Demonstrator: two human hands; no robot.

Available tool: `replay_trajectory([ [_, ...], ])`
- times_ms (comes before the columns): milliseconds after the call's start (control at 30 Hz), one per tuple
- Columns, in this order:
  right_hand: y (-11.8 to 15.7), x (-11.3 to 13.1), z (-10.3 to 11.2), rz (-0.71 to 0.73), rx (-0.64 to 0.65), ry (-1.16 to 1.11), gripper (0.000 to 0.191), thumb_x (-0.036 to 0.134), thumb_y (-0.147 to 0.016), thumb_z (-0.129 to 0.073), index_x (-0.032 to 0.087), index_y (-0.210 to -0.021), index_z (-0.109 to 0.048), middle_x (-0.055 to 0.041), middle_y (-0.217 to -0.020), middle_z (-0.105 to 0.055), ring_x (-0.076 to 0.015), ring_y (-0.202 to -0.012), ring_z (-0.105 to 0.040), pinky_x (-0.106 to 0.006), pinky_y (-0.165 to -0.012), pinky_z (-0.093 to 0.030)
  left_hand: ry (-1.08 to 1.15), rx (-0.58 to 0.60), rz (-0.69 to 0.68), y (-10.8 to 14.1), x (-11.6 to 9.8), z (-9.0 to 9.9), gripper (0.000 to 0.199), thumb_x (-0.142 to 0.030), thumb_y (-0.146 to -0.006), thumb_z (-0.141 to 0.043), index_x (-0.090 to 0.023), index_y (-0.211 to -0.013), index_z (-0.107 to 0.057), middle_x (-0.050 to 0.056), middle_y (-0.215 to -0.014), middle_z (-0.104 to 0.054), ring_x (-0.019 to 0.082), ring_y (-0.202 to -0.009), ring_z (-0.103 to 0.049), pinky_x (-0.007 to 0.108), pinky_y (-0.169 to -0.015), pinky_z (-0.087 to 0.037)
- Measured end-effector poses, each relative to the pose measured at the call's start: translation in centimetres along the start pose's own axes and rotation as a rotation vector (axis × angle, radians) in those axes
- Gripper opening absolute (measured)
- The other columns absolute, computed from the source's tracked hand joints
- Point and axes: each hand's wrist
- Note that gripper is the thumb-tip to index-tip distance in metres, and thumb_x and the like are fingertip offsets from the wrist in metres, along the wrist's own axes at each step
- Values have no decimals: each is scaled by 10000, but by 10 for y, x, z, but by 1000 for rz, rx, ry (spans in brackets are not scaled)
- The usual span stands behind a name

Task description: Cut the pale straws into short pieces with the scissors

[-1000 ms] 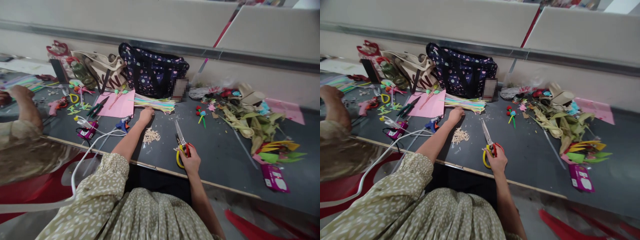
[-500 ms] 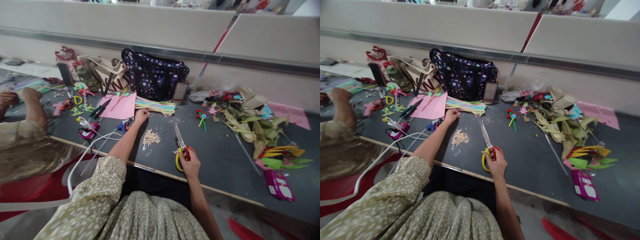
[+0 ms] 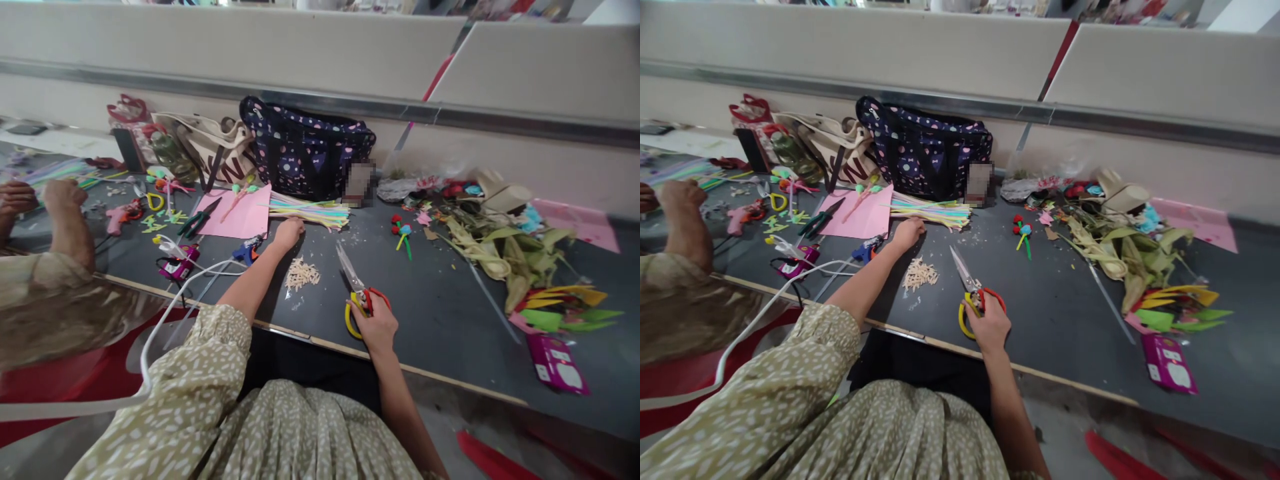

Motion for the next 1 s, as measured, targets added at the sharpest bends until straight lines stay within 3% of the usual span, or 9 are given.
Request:
replay_trajectory([
  [67,-2,11,1,-38,47,96,485,579,-800,-551,183,-1069,-628,-72,-939,-667,-197,-878,-611,-299,-788,-453,225,-30,135,1,-1,1,83,-111,-681,-606,-169,-635,-642,62,-764,-656,186,-798,-600,278,-788,-453],
  [167,-6,33,4,-57,182,201,435,538,-815,-548,201,-1081,-619,-91,-1006,-646,-206,-873,-603,-308,-751,-449,759,-40,344,9,-6,3,55,-201,-700,-652,-148,-689,-646,17,-675,-622,112,-620,-553,244,-665,-469],
  [233,-9,46,5,-55,240,246,434,518,-817,-559,186,-1092,-611,-118,-1036,-625,-213,-864,-604,-312,-739,-448,1068,9,410,18,-11,5,97,-216,-688,-694,-140,-737,-659,12,-681,-626,83,-606,-551,227,-667,-482],
  [333,-10,59,0,-49,264,272,445,484,-825,-567,152,-1121,-590,-149,-1056,-605,-231,-875,-608,-321,-737,-450,1319,58,466,31,-19,7,131,-191,-695,-713,-148,-815,-681,17,-738,-659,67,-641,-579,221,-729,-506],
  [500,-3,69,-5,-41,329,312,350,445,-846,-562,159,-1040,-616,-147,-1025,-621,-226,-865,-616,-296,-670,-442,1471,126,449,45,-27,11,105,-167,-745,-682,-143,-846,-686,23,-742,-669,63,-653,-604,202,-726,-526],
  [633,-16,83,11,29,336,368,280,434,-885,-508,192,-900,-646,-91,-834,-639,-194,-784,-601,-267,-622,-419,1516,173,430,53,-29,16,172,-141,-685,-733,-137,-849,-679,1,-704,-656,52,-601,-590,183,-659,-526],
  [800,-72,106,15,211,167,-142,399,450,-887,-514,207,-1198,-570,-54,-891,-639,-153,-789,-586,-281,-758,-459,1524,286,348,65,-37,21,316,-174,-633,-788,-133,-929,-682,-10,-703,-650,55,-576,-587,187,-610,-529],
  [900,-102,115,-1,191,170,-375,512,473,-810,-616,218,-1248,-539,-41,-936,-629,-145,-754,-582,-284,-714,-486,1524,367,267,69,-41,22,376,-207,-646,-788,-139,-999,-676,-13,-681,-644,61,-578,-594,187,-605,-515],
  [1000,-117,119,-17,210,174,-452,461,450,-794,-638,240,-1201,-577,-31,-923,-623,-145,-749,-576,-292,-716,-491,1522,394,229,70,-43,21,420,-219,-628,-802,-143,-1020,-670,12,-748,-679,81,-624,-621,208,-640,-509],
])
Point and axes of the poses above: each hand's wrist, its own y-axis away from the middle knuckle, its own z-axis out of the back of the hand, x = y × z
